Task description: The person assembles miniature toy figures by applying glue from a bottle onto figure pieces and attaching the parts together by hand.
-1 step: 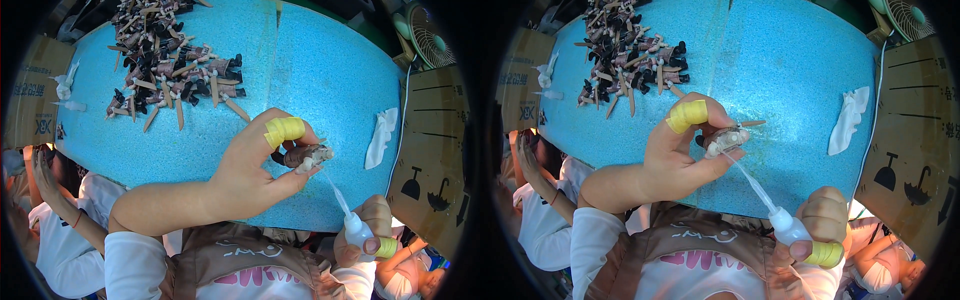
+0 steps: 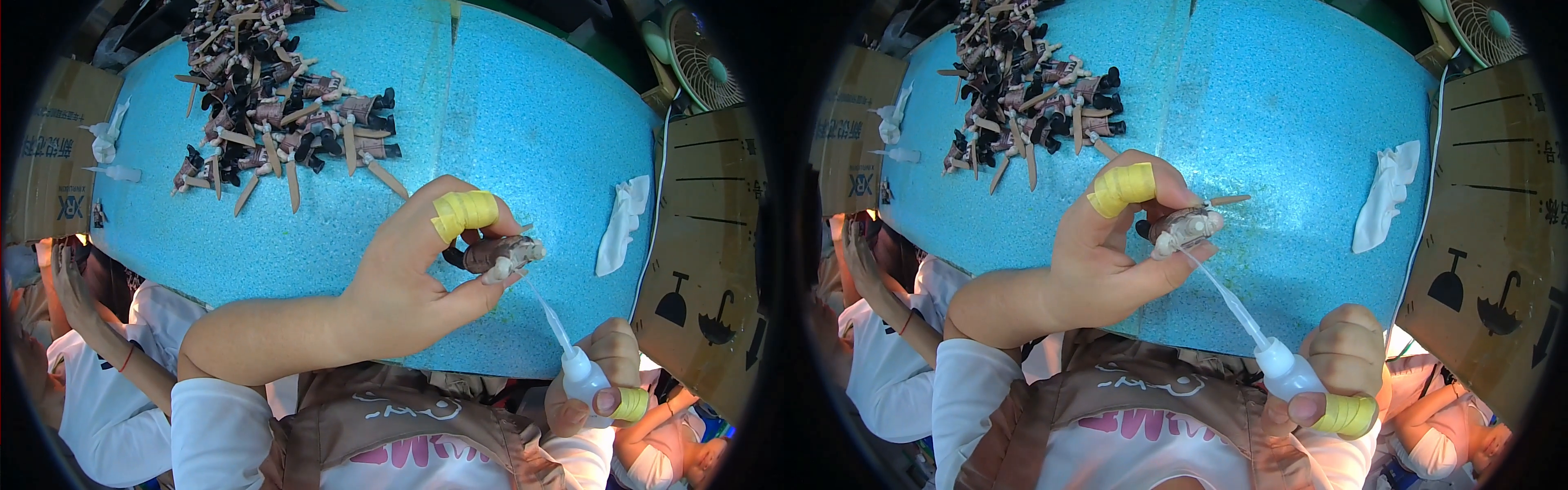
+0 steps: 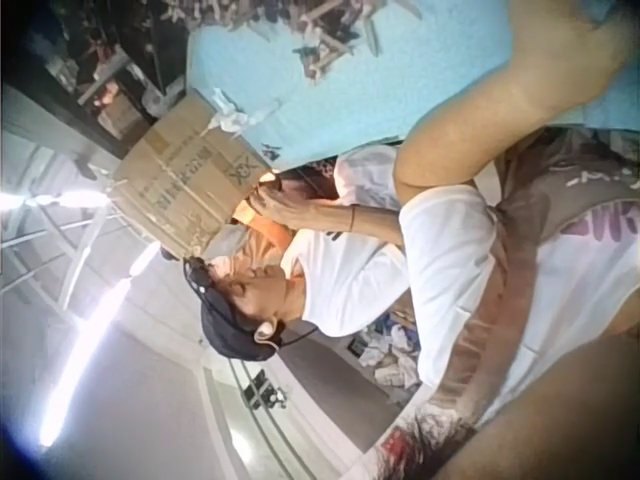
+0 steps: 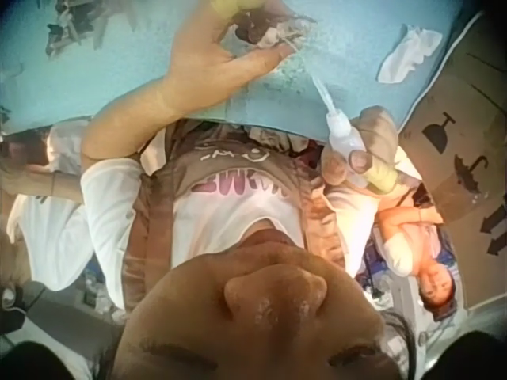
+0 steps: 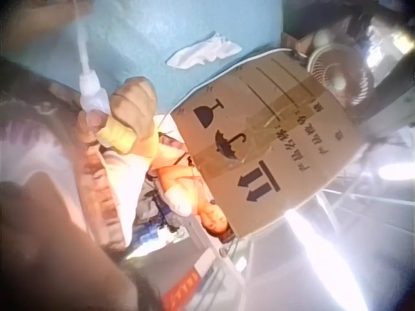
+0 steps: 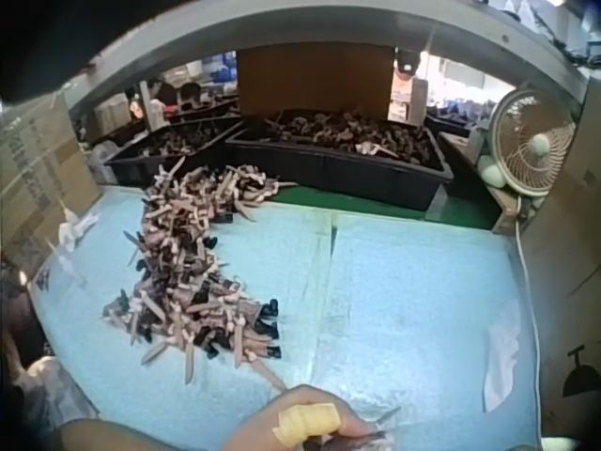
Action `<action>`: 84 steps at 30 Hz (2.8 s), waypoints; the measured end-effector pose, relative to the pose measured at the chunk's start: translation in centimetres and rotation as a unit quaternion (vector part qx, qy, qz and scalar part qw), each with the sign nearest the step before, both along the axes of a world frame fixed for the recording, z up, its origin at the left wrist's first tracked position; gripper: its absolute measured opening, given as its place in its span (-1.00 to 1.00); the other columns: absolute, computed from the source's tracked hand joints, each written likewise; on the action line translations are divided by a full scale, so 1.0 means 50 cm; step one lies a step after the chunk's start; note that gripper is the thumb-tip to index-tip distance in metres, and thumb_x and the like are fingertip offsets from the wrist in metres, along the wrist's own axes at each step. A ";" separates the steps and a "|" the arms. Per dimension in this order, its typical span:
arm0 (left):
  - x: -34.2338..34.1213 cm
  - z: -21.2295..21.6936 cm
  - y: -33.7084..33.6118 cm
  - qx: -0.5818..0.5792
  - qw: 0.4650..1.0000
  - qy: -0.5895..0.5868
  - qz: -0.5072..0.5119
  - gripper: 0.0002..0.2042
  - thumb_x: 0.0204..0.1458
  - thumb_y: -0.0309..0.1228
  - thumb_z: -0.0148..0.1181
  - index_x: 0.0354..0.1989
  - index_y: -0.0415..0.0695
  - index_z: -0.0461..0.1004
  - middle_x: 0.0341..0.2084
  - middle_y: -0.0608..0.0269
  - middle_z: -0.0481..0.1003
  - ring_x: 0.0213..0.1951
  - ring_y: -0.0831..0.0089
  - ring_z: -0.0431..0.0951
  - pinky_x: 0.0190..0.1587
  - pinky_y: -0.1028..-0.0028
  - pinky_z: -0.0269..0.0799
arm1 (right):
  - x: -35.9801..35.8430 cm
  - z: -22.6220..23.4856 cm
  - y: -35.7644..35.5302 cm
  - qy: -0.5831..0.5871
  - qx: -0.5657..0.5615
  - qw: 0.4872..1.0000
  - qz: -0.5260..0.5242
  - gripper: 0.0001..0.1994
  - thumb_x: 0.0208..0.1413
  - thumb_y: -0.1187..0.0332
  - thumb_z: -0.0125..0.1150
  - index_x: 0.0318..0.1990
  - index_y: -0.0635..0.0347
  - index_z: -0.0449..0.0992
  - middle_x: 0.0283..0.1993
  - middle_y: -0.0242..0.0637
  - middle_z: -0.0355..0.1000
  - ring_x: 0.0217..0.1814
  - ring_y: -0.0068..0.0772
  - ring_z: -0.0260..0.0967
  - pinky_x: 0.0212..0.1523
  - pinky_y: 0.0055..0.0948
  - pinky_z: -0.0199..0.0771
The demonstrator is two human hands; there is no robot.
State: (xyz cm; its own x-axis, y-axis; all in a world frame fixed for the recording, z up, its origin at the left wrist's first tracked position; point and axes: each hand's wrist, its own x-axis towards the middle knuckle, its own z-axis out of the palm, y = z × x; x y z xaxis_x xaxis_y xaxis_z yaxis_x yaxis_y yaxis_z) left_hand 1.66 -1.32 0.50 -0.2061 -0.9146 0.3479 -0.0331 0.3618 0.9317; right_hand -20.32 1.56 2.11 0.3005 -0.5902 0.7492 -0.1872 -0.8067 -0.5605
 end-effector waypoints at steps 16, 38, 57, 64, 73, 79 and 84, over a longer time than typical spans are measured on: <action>0.003 0.003 -0.005 -0.039 0.999 -0.023 0.023 -0.62 -0.25 -0.68 0.29 -0.20 -0.17 0.35 -0.33 0.25 0.33 -0.37 0.56 0.36 -0.39 0.59 0.26 | 0.019 0.004 0.009 -0.030 0.005 0.997 -0.075 -0.71 -0.11 0.12 0.31 -0.25 -0.18 0.37 -0.69 -0.57 0.16 -0.72 -0.60 0.05 -0.69 -0.57 -0.05; 0.006 0.007 -0.008 -0.040 0.999 -0.012 0.006 -0.67 -0.19 -0.74 0.11 -0.20 -0.20 0.35 -0.22 0.12 0.27 -0.31 0.49 0.44 -0.31 0.56 0.36 | 0.001 0.015 -0.009 0.001 0.008 1.000 -0.009 -0.74 -0.08 0.19 0.30 -0.28 -0.04 0.36 -0.69 -0.56 0.19 -0.72 -0.62 0.05 -0.68 -0.58 -0.08; 0.009 0.005 -0.004 -0.025 1.000 -0.015 0.003 -0.62 -0.23 -0.72 0.20 -0.17 -0.20 0.33 -0.25 0.15 0.30 -0.25 0.44 0.37 -0.23 0.51 0.30 | 0.007 0.029 0.003 0.019 0.059 0.997 -0.049 -0.75 -0.11 0.20 0.33 -0.30 -0.09 0.40 -0.66 -0.57 0.24 -0.70 -0.59 0.08 -0.66 -0.58 -0.03; 0.009 0.010 -0.001 -0.003 1.000 -0.027 -0.012 -0.60 -0.20 -0.71 0.20 -0.12 -0.22 0.31 -0.25 0.18 0.31 -0.23 0.45 0.40 -0.17 0.50 0.32 | 0.009 0.014 -0.001 -0.020 0.020 0.999 -0.041 -0.74 -0.11 0.15 0.33 -0.30 -0.09 0.40 -0.71 -0.55 0.16 -0.70 -0.59 0.06 -0.67 -0.58 -0.04; 0.005 0.015 0.012 0.070 0.997 -0.023 -0.012 -0.60 -0.14 -0.67 0.23 -0.09 -0.23 0.29 -0.26 0.24 0.35 -0.21 0.52 0.41 -0.15 0.53 0.30 | -0.010 0.001 0.005 -0.010 0.023 0.999 -0.046 -0.74 -0.05 0.12 0.28 -0.35 0.02 0.37 -0.72 -0.52 0.15 -0.75 -0.60 0.00 -0.68 -0.55 -0.07; 0.010 0.011 0.018 0.114 0.993 0.021 -0.018 -0.57 -0.10 -0.62 0.24 -0.03 -0.22 0.25 -0.22 0.23 0.40 -0.18 0.55 0.39 -0.13 0.53 0.29 | 0.018 0.009 -0.040 -0.146 0.317 0.922 -0.165 -0.63 0.00 0.24 0.17 -0.07 0.16 0.31 -0.36 -0.39 0.32 -0.35 -0.53 0.23 -0.25 -0.50 0.24; 0.014 0.014 0.019 0.121 0.991 0.051 -0.037 -0.55 -0.08 -0.63 0.21 0.02 -0.22 0.24 -0.17 0.21 0.41 -0.14 0.52 0.39 -0.09 0.52 0.29 | 0.014 -0.059 -0.136 -0.049 0.347 0.931 -0.103 -0.76 0.01 0.45 0.15 -0.15 0.28 0.35 -0.30 -0.30 0.38 -0.26 -0.51 0.31 -0.16 -0.52 0.29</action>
